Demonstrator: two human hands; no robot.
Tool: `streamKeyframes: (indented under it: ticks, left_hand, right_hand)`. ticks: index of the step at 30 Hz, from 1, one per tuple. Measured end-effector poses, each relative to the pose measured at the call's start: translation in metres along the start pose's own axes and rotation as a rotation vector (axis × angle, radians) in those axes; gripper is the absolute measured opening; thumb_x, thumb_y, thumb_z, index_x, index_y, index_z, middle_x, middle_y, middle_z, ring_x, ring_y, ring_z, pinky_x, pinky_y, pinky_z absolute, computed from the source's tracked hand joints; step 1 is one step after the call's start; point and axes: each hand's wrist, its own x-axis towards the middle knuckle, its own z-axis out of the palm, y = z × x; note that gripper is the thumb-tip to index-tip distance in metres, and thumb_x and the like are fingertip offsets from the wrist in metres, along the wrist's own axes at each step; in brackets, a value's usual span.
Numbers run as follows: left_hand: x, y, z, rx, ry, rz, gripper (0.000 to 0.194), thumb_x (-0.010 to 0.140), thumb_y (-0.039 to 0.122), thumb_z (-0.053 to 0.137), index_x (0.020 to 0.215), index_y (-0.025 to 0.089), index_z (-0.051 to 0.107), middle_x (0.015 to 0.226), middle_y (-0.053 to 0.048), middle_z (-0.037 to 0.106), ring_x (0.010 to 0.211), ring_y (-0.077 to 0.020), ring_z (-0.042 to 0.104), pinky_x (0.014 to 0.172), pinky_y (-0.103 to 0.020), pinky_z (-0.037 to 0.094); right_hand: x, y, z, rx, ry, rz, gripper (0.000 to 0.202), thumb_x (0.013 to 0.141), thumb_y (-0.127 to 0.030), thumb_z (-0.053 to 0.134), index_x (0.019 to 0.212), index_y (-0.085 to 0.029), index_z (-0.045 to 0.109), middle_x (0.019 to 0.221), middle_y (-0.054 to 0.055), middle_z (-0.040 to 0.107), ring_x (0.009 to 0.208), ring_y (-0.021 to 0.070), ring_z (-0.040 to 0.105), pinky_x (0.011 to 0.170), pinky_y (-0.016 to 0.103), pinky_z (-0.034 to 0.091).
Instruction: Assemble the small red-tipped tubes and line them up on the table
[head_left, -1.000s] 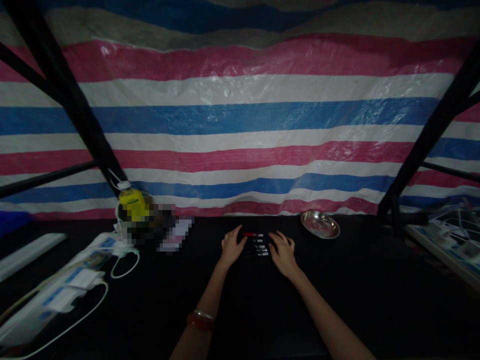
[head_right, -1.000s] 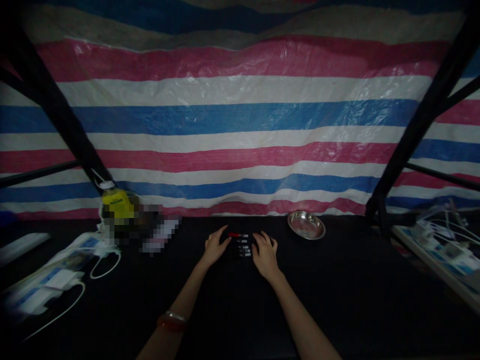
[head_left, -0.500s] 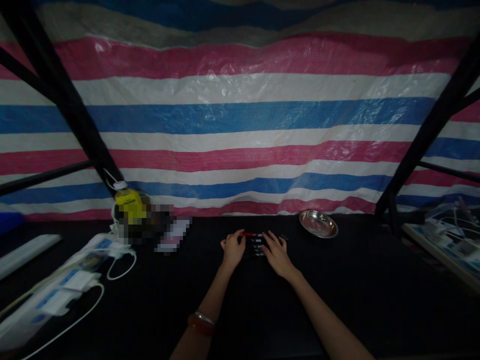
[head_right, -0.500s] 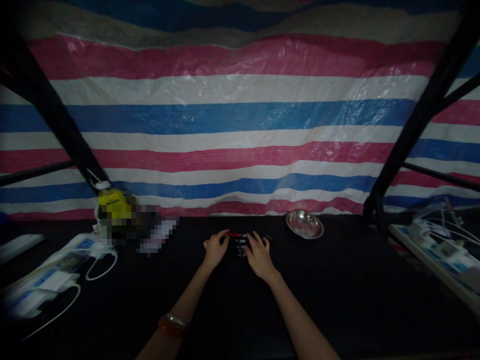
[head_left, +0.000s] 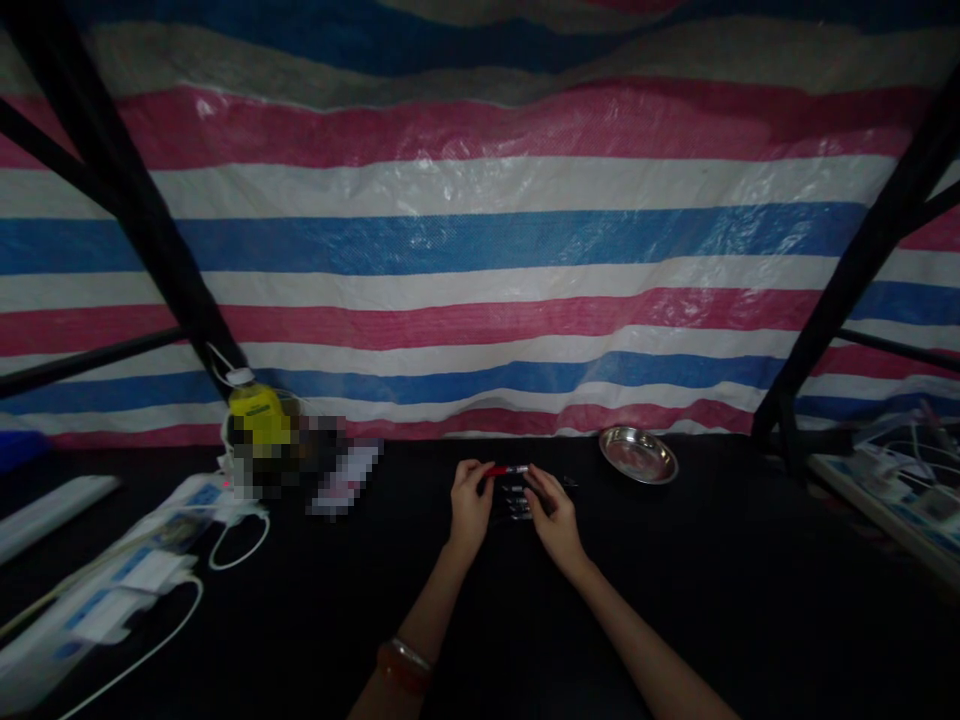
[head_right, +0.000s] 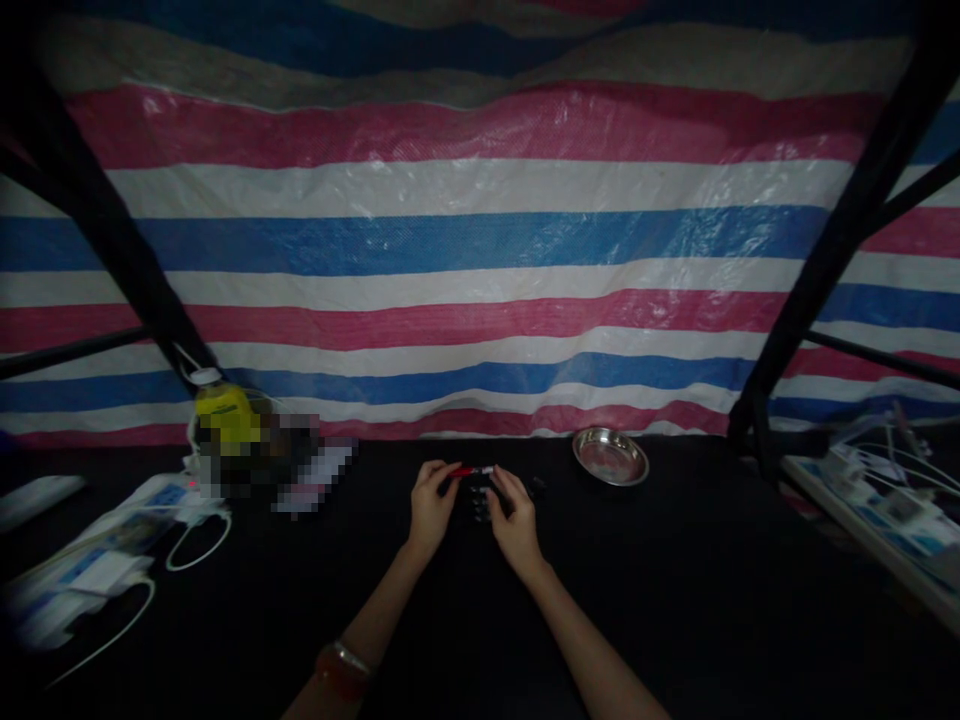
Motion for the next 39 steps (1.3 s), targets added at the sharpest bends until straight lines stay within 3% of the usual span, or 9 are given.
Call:
streamKeyframes:
  ticks: [4,7,10,15,22,26,30,34,39]
  left_hand:
    - [-0.003,0.004,-0.002,0.001,-0.004,0.118,0.027,0.083,0.014,0.045,0.1,0.021,0.064,0.1,-0.006,0.051,0.091,-0.0154,0.056,0.085,-0.032,0.049]
    - [-0.005,0.004,-0.003,0.054,-0.031,0.196,0.029,0.085,0.015,0.043,0.102,0.024,0.064,0.106,-0.006,0.05,0.095,-0.0158,0.054,0.086,-0.033,0.049]
    - [-0.006,0.004,-0.004,0.104,-0.037,0.268,0.03,0.086,0.016,0.043,0.104,0.025,0.064,0.109,-0.006,0.05,0.095,-0.0157,0.054,0.086,-0.034,0.048]
    - [-0.006,0.005,-0.006,0.173,-0.001,0.343,0.031,0.086,0.015,0.042,0.106,0.025,0.063,0.109,-0.007,0.052,0.093,-0.0162,0.054,0.085,-0.035,0.047]
    - [-0.005,0.008,-0.009,0.257,0.004,0.277,0.031,0.085,0.013,0.044,0.105,0.026,0.064,0.109,-0.007,0.054,0.094,-0.0165,0.055,0.086,-0.035,0.044]
    - [-0.003,0.01,-0.011,0.318,0.017,0.214,0.029,0.084,0.014,0.047,0.105,0.024,0.064,0.107,-0.007,0.057,0.095,-0.0184,0.055,0.086,-0.035,0.041]
    - [-0.001,0.008,-0.012,0.391,-0.019,0.131,0.029,0.083,0.015,0.048,0.107,0.024,0.063,0.101,-0.007,0.06,0.096,-0.0196,0.054,0.085,-0.036,0.037]
    - [0.002,0.002,-0.013,0.45,-0.078,-0.012,0.027,0.084,0.017,0.049,0.104,0.025,0.065,0.099,-0.005,0.061,0.095,-0.02,0.053,0.083,-0.036,0.035]
    - [0.003,-0.003,-0.014,0.482,-0.181,-0.111,0.025,0.085,0.024,0.049,0.106,0.026,0.064,0.097,-0.005,0.06,0.095,-0.0205,0.053,0.08,-0.035,0.035]
  right_hand:
    - [0.004,-0.004,0.001,0.21,0.127,0.151,0.034,0.066,-0.039,0.072,0.095,-0.02,0.067,0.103,0.007,0.062,0.09,0.0209,0.064,0.087,0.038,0.05]
    - [0.007,-0.004,-0.003,0.376,0.122,0.351,0.035,0.061,-0.035,0.076,0.09,-0.017,0.067,0.084,0.004,0.066,0.076,0.0187,0.066,0.074,0.035,0.054]
    - [0.01,-0.002,-0.006,0.499,0.09,0.472,0.029,0.059,-0.03,0.078,0.082,-0.015,0.069,0.079,0.005,0.068,0.073,0.0167,0.065,0.072,0.031,0.054]
    - [0.011,0.0,-0.009,0.593,0.006,0.56,0.019,0.063,-0.025,0.075,0.078,-0.015,0.07,0.079,0.005,0.069,0.068,0.0131,0.065,0.069,0.025,0.054]
    - [0.012,0.001,-0.013,0.647,-0.042,0.663,0.013,0.073,-0.023,0.067,0.082,-0.013,0.068,0.073,0.005,0.068,0.062,0.0129,0.064,0.06,0.023,0.053]
    - [0.014,0.0,-0.018,0.653,-0.093,0.648,0.011,0.072,-0.018,0.065,0.082,-0.014,0.068,0.071,0.004,0.067,0.062,0.0123,0.063,0.062,0.023,0.053]
    - [0.016,-0.005,-0.021,0.639,-0.1,0.615,0.022,0.067,-0.016,0.069,0.088,-0.014,0.068,0.074,0.003,0.068,0.063,0.0103,0.062,0.063,0.021,0.051]
    - [0.017,-0.008,-0.021,0.552,-0.044,0.535,0.028,0.062,-0.022,0.075,0.088,-0.016,0.068,0.076,0.003,0.069,0.057,0.0086,0.059,0.056,0.021,0.049]
    - [0.021,-0.004,-0.025,0.345,0.081,0.388,0.035,0.058,-0.038,0.076,0.084,-0.016,0.066,0.075,0.005,0.07,0.043,0.0072,0.05,0.039,0.02,0.037]
